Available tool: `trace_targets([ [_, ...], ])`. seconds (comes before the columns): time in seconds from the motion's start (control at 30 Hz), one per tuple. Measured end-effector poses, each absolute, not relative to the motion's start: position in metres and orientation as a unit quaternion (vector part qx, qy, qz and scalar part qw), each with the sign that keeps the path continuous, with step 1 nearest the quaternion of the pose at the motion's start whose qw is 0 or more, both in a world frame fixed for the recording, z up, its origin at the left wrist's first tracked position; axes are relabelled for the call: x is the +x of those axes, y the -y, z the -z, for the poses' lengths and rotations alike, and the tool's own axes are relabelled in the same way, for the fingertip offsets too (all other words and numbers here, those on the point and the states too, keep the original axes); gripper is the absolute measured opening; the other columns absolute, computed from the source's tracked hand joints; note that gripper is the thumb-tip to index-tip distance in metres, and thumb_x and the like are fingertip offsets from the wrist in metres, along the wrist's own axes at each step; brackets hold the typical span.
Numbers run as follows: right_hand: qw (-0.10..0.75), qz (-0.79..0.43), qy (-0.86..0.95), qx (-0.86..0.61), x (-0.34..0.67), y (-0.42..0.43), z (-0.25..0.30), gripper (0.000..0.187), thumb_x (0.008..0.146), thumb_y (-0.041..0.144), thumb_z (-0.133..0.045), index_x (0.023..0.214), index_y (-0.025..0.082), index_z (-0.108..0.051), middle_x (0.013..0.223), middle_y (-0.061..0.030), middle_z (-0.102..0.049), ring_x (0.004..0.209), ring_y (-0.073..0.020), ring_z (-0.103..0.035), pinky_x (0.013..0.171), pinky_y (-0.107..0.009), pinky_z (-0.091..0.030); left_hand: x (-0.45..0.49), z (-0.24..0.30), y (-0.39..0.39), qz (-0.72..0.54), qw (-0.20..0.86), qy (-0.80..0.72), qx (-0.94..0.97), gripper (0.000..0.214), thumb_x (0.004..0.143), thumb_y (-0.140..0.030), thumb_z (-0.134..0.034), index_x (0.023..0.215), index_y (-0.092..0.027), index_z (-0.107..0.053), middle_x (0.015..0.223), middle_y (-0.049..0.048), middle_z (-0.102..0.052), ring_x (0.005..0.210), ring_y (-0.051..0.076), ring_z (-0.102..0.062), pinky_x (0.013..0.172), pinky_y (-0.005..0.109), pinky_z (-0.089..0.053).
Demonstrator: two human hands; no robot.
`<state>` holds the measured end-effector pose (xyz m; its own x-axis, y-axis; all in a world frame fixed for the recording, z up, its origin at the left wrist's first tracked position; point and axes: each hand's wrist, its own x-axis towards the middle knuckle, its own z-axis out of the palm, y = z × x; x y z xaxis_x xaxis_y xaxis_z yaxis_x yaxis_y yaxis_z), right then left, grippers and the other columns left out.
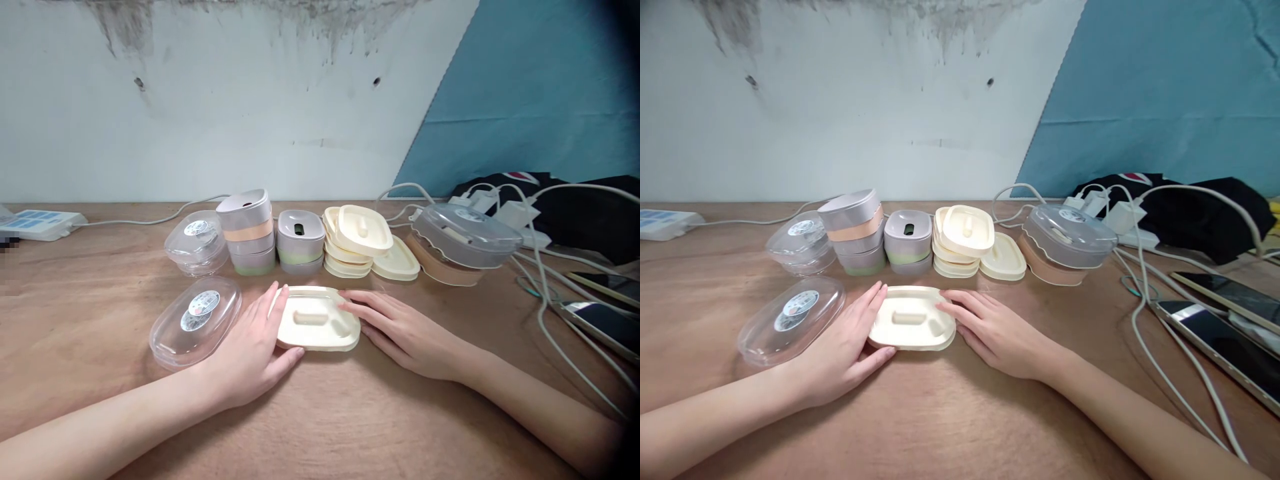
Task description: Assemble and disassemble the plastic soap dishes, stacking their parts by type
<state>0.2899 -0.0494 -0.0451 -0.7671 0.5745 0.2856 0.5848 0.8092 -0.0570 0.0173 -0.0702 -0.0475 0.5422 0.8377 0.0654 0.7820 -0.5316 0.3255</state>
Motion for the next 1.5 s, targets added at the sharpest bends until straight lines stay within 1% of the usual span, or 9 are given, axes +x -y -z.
trace_targets([
  [0.13, 0.22, 0.127, 0.918, -0.305, 0.272, 0.046, 0.029, 0.047, 0.086, 0.011, -0.041, 0.132, 0.014, -0.033, 0.131, -0.0149, -0.046, 0.127, -0.0262, -0.035, 0.099, -0.045, -0.039, 0.017, 0.049, 0.069, -0.125, 0.143, -0.471, 0.861, 0.075, 0.085, -0.045, -0.046, 0.141, -0.008, -0.014, 0.145, 0.0207, -0.023, 0.134, 0.031, -0.022, 0.106, 0.049, -0.029],
  [0.27, 0.244, 0.171, 0.9, -0.318, 0.233, 0.029, 0.001, 0.043, 0.087, 0.014, -0.041, 0.13, 0.012, -0.035, 0.126, -0.0134, -0.052, 0.123, -0.0241, -0.041, 0.099, -0.041, -0.039, 0.016, 0.051, 0.068, -0.136, 0.138, -0.459, 0.867, 0.072, 0.086, -0.046, -0.045, 0.14, -0.009, -0.016, 0.143, 0.0214, -0.025, 0.132, 0.032, -0.024, 0.105, 0.05, -0.03],
  [0.4, 0.14, 0.161, 0.885, -0.413, 0.194, -0.002, -0.016, 0.045, 0.087, 0.024, -0.048, 0.127, 0.006, -0.039, 0.124, -0.017, -0.052, 0.116, -0.0275, -0.047, 0.097, -0.041, -0.036, 0.017, 0.051, 0.067, -0.15, 0.135, -0.453, 0.868, 0.074, 0.084, -0.044, -0.048, 0.14, -0.007, -0.016, 0.141, 0.0229, -0.027, 0.131, 0.033, -0.028, 0.104, 0.051, -0.031],
  [0.5, 0.075, 0.134, 0.88, -0.45, 0.179, -0.025, -0.021, 0.045, 0.084, 0.026, -0.054, 0.123, 0.005, -0.045, 0.11, -0.0183, -0.06, 0.105, -0.0308, -0.054, 0.093, -0.043, -0.036, 0.018, 0.049, 0.067, -0.144, 0.128, -0.46, 0.866, 0.074, 0.084, -0.045, -0.048, 0.139, -0.004, -0.02, 0.141, 0.0236, -0.027, 0.132, 0.033, -0.026, 0.106, 0.05, -0.029],
  [0.83, 0.013, 0.071, 0.872, -0.485, 0.18, -0.034, -0.034, 0.038, 0.084, 0.031, -0.054, 0.116, 0.01, -0.051, 0.094, -0.0138, -0.066, 0.094, -0.0301, -0.058, 0.083, -0.039, -0.039, 0.018, 0.048, 0.068, -0.13, 0.127, -0.464, 0.867, 0.075, 0.083, -0.045, -0.049, 0.139, -0.003, -0.021, 0.143, 0.0238, -0.025, 0.133, 0.033, -0.024, 0.106, 0.051, -0.028],
  [1.13, 0.194, 0.102, 0.857, -0.467, 0.195, -0.026, -0.037, 0.044, 0.088, 0.03, -0.049, 0.128, 0.014, -0.038, 0.114, -0.0118, -0.059, 0.108, -0.0252, -0.05, 0.089, -0.038, -0.041, 0.017, 0.047, 0.071, -0.144, 0.138, -0.459, 0.866, 0.073, 0.084, -0.042, -0.049, 0.14, -0.007, -0.017, 0.141, 0.0237, -0.027, 0.13, 0.034, -0.029, 0.103, 0.053, -0.032],
  [1.3, 0.371, 0.119, 0.874, -0.291, 0.234, 0.022, -0.017, 0.056, 0.083, 0.026, -0.056, 0.133, 0.016, -0.031, 0.113, -0.0131, -0.058, 0.105, -0.0244, -0.054, 0.087, -0.038, -0.047, 0.017, 0.051, 0.069, -0.171, 0.151, -0.458, 0.859, 0.077, 0.08, -0.039, -0.055, 0.139, -0.008, -0.017, 0.141, 0.0237, -0.028, 0.131, 0.035, -0.028, 0.103, 0.053, -0.032],
  [1.4, 0.342, 0.105, 0.912, -0.198, 0.26, 0.044, 0.01, 0.069, 0.079, 0.02, -0.06, 0.138, 0.016, -0.026, 0.112, -0.0133, -0.058, 0.112, -0.0278, -0.05, 0.09, -0.042, -0.047, 0.017, 0.052, 0.068, -0.197, 0.168, -0.448, 0.856, 0.08, 0.079, -0.035, -0.057, 0.141, -0.011, -0.013, 0.142, 0.0216, -0.028, 0.131, 0.033, -0.028, 0.104, 0.052, -0.032],
  [1.5, 0.299, 0.085, 0.937, -0.16, 0.278, 0.052, 0.031, 0.068, 0.079, 0.018, -0.057, 0.139, 0.013, -0.025, 0.111, -0.0143, -0.058, 0.114, -0.0277, -0.049, 0.092, -0.047, -0.046, 0.016, 0.051, 0.067, -0.176, 0.188, -0.458, 0.851, 0.082, 0.08, -0.038, -0.056, 0.142, -0.011, -0.01, 0.145, 0.0193, -0.022, 0.134, 0.031, -0.022, 0.107, 0.051, -0.029],
])
